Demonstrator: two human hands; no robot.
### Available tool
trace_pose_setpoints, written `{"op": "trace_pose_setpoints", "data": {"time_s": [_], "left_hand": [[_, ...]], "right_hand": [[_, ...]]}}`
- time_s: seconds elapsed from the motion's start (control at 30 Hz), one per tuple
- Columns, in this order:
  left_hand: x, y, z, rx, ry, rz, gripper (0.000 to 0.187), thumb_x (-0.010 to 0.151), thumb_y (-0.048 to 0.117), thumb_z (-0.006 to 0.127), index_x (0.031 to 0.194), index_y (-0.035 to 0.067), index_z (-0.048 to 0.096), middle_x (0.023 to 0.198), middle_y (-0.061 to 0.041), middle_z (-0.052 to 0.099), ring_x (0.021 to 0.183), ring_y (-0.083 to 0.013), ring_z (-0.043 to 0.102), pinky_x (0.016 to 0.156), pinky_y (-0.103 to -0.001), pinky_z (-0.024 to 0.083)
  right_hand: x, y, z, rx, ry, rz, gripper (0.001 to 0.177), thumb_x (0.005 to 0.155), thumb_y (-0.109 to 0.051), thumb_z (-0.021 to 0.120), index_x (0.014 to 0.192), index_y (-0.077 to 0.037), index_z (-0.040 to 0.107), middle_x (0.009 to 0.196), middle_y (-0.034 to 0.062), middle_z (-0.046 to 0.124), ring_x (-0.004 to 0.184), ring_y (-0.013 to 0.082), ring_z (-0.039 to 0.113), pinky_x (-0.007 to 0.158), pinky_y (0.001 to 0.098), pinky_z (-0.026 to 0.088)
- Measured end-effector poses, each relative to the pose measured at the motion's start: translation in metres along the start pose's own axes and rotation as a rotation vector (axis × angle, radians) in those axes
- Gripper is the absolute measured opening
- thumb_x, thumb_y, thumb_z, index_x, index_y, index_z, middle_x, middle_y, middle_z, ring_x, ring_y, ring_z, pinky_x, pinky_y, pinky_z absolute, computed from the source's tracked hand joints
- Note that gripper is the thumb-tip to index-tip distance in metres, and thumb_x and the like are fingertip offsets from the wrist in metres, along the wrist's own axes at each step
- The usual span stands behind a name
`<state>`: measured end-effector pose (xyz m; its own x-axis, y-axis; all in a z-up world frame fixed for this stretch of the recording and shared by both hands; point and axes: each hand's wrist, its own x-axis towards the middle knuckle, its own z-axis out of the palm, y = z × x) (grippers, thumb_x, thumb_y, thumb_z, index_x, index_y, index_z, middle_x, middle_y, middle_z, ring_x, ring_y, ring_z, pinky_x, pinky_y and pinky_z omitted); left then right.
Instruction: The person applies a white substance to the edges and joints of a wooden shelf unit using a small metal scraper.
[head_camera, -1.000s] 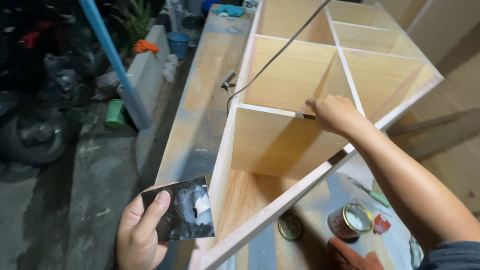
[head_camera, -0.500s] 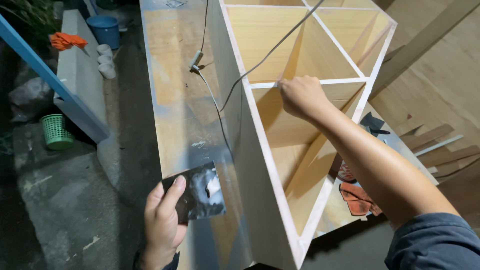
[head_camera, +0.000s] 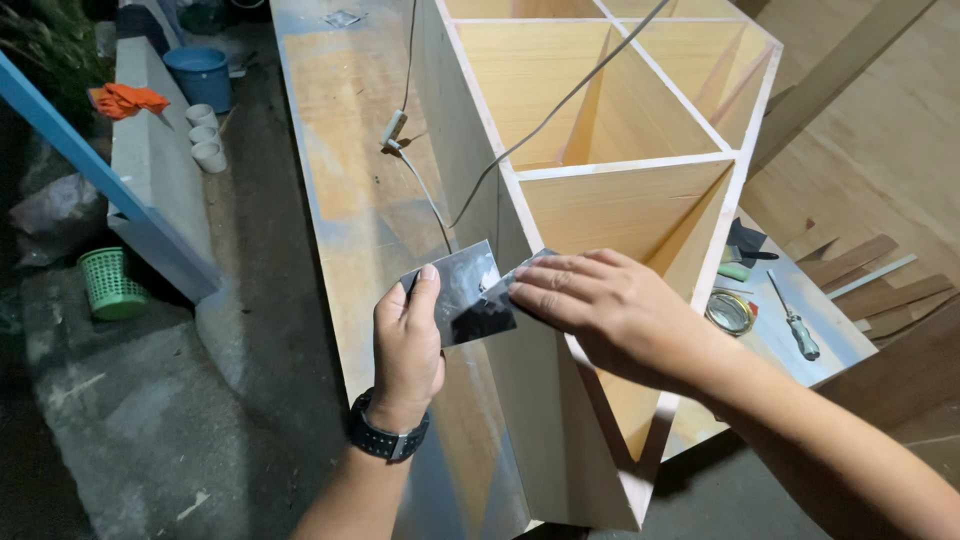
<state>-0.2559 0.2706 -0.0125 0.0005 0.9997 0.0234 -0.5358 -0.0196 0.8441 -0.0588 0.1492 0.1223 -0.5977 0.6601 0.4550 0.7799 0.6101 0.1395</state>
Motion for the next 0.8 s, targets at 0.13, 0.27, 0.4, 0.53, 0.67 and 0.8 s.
{"op": "trace_pose_setpoints", "data": {"time_s": [0.13,0.27,0.4,0.53,0.67,0.8], "left_hand": [[-0.007,0.002,0.025,0.064,-0.039,0.033,0.026,0.109,0.015,0.072,0.088,-0.001,0.078,0.081,-0.007,0.073,0.078,-0.0110,0.060,0.077,-0.035,0.065],[-0.008,-0.011,0.038,0.128,-0.003,0.093,0.028,0.108,0.014,0.073,0.086,-0.002,0.078,0.076,-0.006,0.068,0.077,-0.0085,0.054,0.069,-0.031,0.060],[-0.011,0.011,0.062,0.158,0.026,0.029,0.028,0.109,0.024,0.073,0.095,0.001,0.080,0.085,-0.017,0.079,0.074,-0.0199,0.071,0.071,-0.039,0.066],[-0.019,0.064,0.069,-0.141,0.205,0.013,0.025,0.101,0.019,0.080,0.098,-0.005,0.074,0.083,-0.019,0.071,0.074,-0.0228,0.067,0.073,-0.039,0.064],[-0.026,0.057,0.061,-0.186,0.174,-0.080,0.019,0.101,0.013,0.080,0.094,-0.004,0.076,0.086,-0.024,0.078,0.073,-0.0265,0.076,0.072,-0.044,0.069],[-0.028,0.039,0.039,-0.129,0.072,-0.222,0.022,0.102,0.017,0.070,0.099,-0.004,0.075,0.101,-0.020,0.081,0.095,-0.0377,0.080,0.084,-0.056,0.070]], "right_hand": [[-0.005,-0.004,-0.003,-0.089,0.024,-0.020,0.046,0.101,-0.003,0.047,0.140,-0.010,0.070,0.137,0.0133,0.074,0.129,0.0356,0.071,0.103,0.0467,0.055],[-0.012,0.000,-0.001,-0.110,0.030,-0.031,0.040,0.105,-0.002,0.046,0.137,-0.007,0.069,0.132,0.0148,0.073,0.126,0.0365,0.071,0.100,0.0485,0.055],[-0.027,0.018,-0.019,0.086,-0.172,-0.016,0.046,0.099,0.000,0.041,0.132,-0.011,0.071,0.124,0.0128,0.076,0.123,0.0385,0.071,0.097,0.0544,0.053],[-0.040,0.082,-0.046,0.222,-0.115,0.100,0.048,0.101,0.002,0.041,0.129,-0.009,0.078,0.120,0.0193,0.079,0.114,0.0463,0.074,0.091,0.0579,0.057],[-0.064,0.176,-0.029,0.276,0.116,0.415,0.043,0.104,0.006,0.062,0.136,-0.017,0.079,0.130,0.0110,0.081,0.123,0.0383,0.076,0.104,0.0510,0.057],[-0.081,0.242,0.016,0.306,0.042,0.490,0.041,0.110,0.004,0.059,0.142,-0.016,0.075,0.146,0.0036,0.074,0.140,0.0215,0.068,0.122,0.0338,0.050]]}}
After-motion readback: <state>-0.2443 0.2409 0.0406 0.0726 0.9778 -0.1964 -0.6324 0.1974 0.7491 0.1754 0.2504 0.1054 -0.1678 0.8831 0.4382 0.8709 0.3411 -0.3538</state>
